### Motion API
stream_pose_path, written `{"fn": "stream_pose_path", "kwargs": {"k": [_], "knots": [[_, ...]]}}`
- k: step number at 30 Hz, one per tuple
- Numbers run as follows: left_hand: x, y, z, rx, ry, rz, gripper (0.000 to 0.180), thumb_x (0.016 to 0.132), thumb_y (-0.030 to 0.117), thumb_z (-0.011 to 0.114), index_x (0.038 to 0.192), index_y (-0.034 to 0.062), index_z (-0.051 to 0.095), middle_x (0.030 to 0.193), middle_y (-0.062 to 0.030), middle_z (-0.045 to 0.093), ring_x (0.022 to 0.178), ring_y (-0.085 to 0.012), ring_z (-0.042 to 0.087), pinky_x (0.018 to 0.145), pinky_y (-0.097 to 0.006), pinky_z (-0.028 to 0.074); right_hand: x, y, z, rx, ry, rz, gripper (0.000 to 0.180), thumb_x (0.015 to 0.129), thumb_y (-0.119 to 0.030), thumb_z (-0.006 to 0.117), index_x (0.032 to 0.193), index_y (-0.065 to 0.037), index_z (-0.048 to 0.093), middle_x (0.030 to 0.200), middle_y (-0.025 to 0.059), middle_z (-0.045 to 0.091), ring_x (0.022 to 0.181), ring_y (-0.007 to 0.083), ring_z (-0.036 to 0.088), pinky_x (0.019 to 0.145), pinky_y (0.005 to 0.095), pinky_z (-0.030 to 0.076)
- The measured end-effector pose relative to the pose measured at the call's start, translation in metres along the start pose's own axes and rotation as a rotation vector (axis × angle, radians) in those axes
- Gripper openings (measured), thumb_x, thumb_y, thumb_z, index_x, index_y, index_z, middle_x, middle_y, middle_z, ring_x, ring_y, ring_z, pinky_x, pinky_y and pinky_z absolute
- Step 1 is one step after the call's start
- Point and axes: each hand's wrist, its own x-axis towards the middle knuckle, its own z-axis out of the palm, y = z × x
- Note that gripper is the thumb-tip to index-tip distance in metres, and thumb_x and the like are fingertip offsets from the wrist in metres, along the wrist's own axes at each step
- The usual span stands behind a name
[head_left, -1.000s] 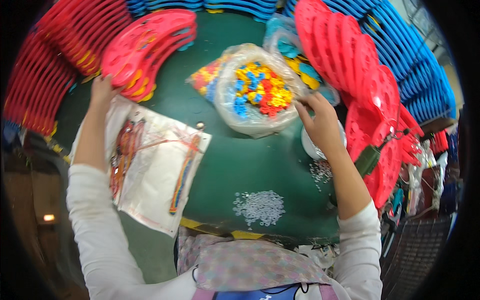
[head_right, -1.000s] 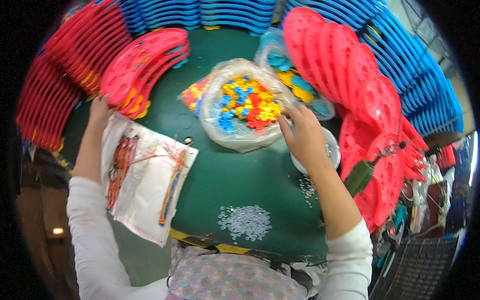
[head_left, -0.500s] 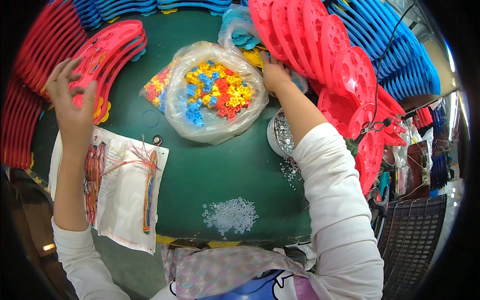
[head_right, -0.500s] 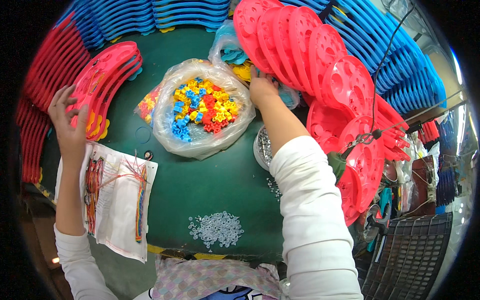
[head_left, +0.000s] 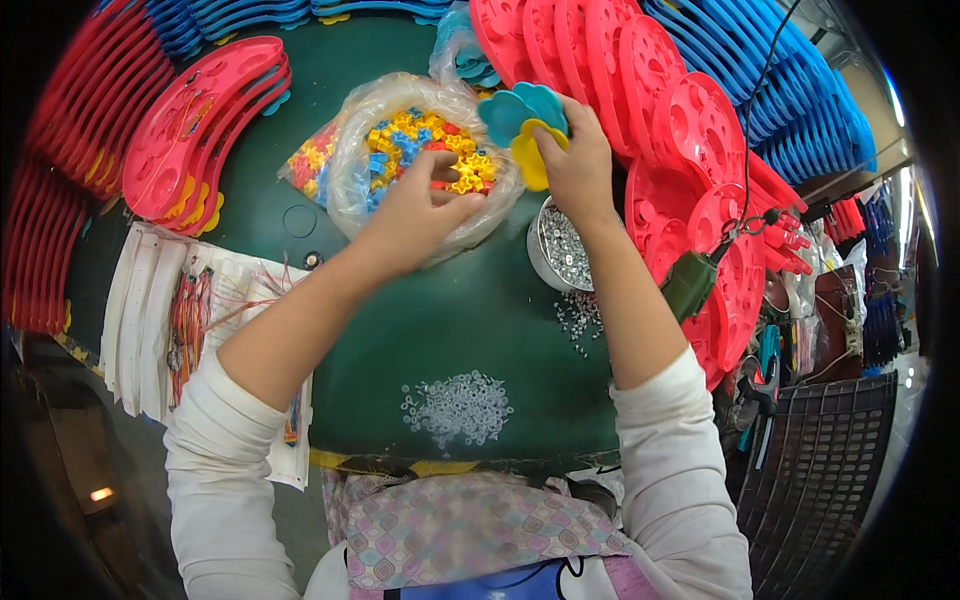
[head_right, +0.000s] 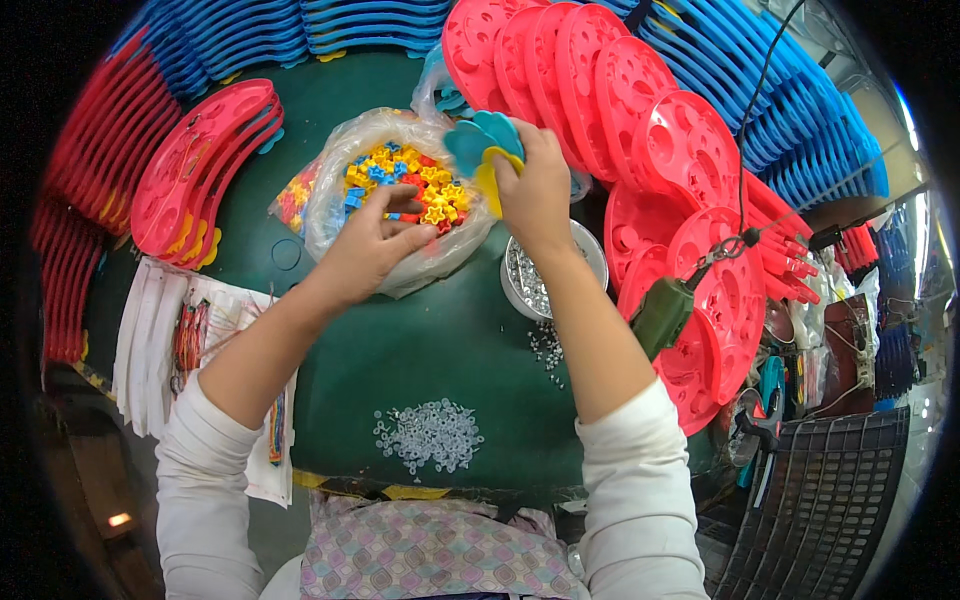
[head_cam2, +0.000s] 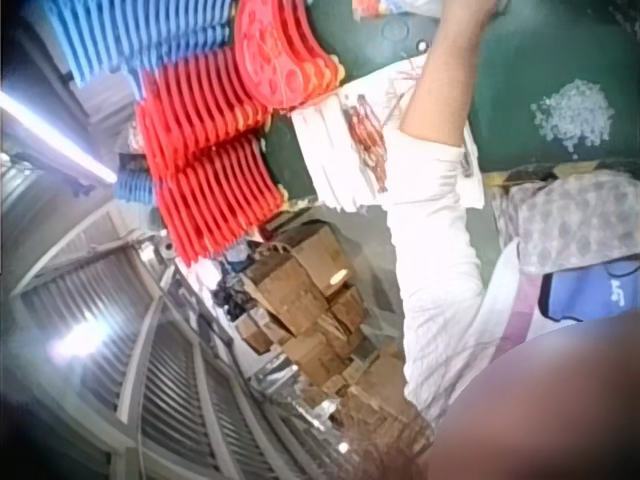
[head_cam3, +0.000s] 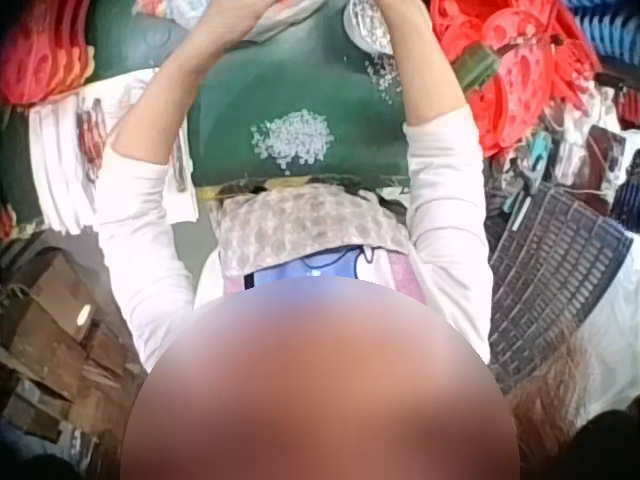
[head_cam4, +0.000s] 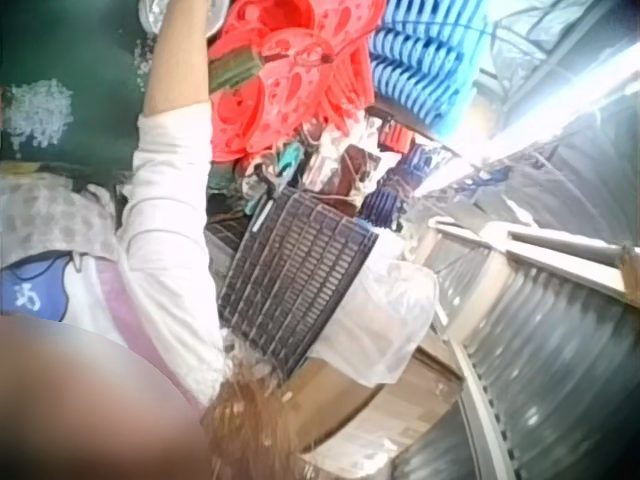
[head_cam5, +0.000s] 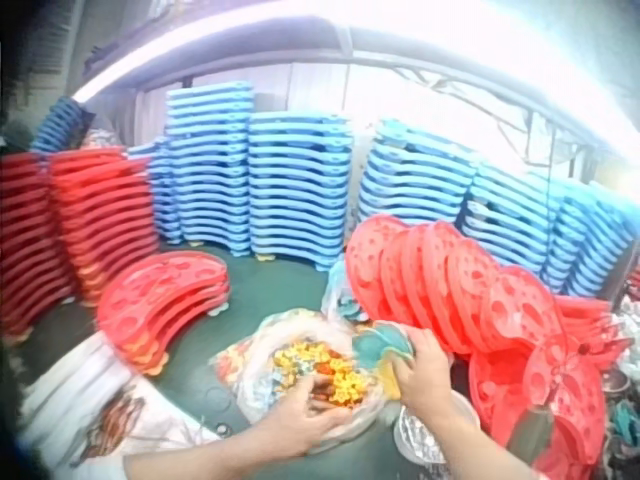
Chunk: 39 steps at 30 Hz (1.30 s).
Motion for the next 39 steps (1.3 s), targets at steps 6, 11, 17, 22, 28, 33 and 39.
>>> {"fn": "stream_pose_path", "kwargs": {"k": [6,11,17,22,28,33,39], "knots": [[-0.068,0.01,0.002,-0.476,-0.282,-0.266,0.053,0.098,0.025,0.073,0.141,0.0024,0.052,0.13,-0.0108,0.065,0.115,-0.0214,0.067,0.095,-0.039,0.058,-0.109,-0.07,-0.02,0.897,-0.252,0.606,0.037,0.094,-0.01,0.073,0.127,-0.001,0.06,0.116,0.0069,0.068,0.102,0.0145,0.066,0.092,0.0303,0.054],[-0.114,0.002,-0.014,-0.291,-0.342,-0.343,0.045,0.097,0.02,0.073,0.135,0.0011,0.058,0.123,-0.0095,0.07,0.109,-0.0184,0.07,0.093,-0.035,0.058,-0.159,-0.078,-0.025,0.915,-0.284,0.858,0.031,0.097,-0.021,0.072,0.12,-0.003,0.061,0.109,0.0056,0.067,0.096,0.0136,0.067,0.081,0.0298,0.057],[-0.089,0.006,-0.032,0.131,-0.094,-0.353,0.052,0.096,0.012,0.068,0.143,-0.0045,0.052,0.108,-0.008,0.071,0.094,-0.0117,0.067,0.076,-0.026,0.053,-0.145,-0.053,-0.03,0.261,-0.088,0.301,0.022,0.093,-0.01,0.072,0.112,-0.003,0.064,0.103,0.0098,0.066,0.084,0.0202,0.068,0.068,0.0355,0.058],[-0.11,0.01,-0.077,0.358,-0.317,-0.106,0.031,0.096,0.01,0.064,0.124,-0.0035,0.067,0.112,-0.0105,0.071,0.104,-0.0161,0.067,0.094,-0.032,0.053,-0.185,-0.051,-0.074,-0.188,-0.131,-0.269,0.037,0.078,0.003,0.073,0.112,-0.008,0.065,0.104,0.0137,0.064,0.089,0.0345,0.066,0.075,0.0403,0.055],[-0.204,-0.01,-0.092,0.956,0.035,0.586,0.024,0.08,-0.008,0.07,0.101,0.0023,0.066,0.098,-0.0147,0.065,0.085,-0.0362,0.064,0.075,-0.044,0.053,-0.258,-0.029,-0.122,-0.291,-0.448,-0.418,0.039,0.073,-0.004,0.076,0.11,-0.004,0.064,0.112,0.0149,0.063,0.103,0.036,0.066,0.089,0.0454,0.057],[-0.26,-0.032,-0.06,1.092,-0.192,0.683,0.033,0.071,0.005,0.076,0.102,0.0004,0.067,0.099,-0.012,0.062,0.087,-0.0315,0.063,0.074,-0.044,0.052,-0.269,-0.039,-0.136,-0.229,-0.514,-0.395,0.045,0.076,-0.019,0.084,0.113,-0.003,0.065,0.119,0.013,0.063,0.108,0.0337,0.066,0.098,0.0473,0.054],[-0.272,-0.036,-0.051,0.973,-0.142,0.552,0.04,0.069,0.003,0.082,0.106,0.0022,0.067,0.105,-0.0133,0.063,0.094,-0.0344,0.064,0.079,-0.046,0.054,-0.255,-0.028,-0.182,-0.431,0.013,-0.436,0.043,0.073,0.002,0.079,0.113,-0.004,0.066,0.109,0.0132,0.067,0.1,0.0339,0.065,0.089,0.0456,0.053]]}}
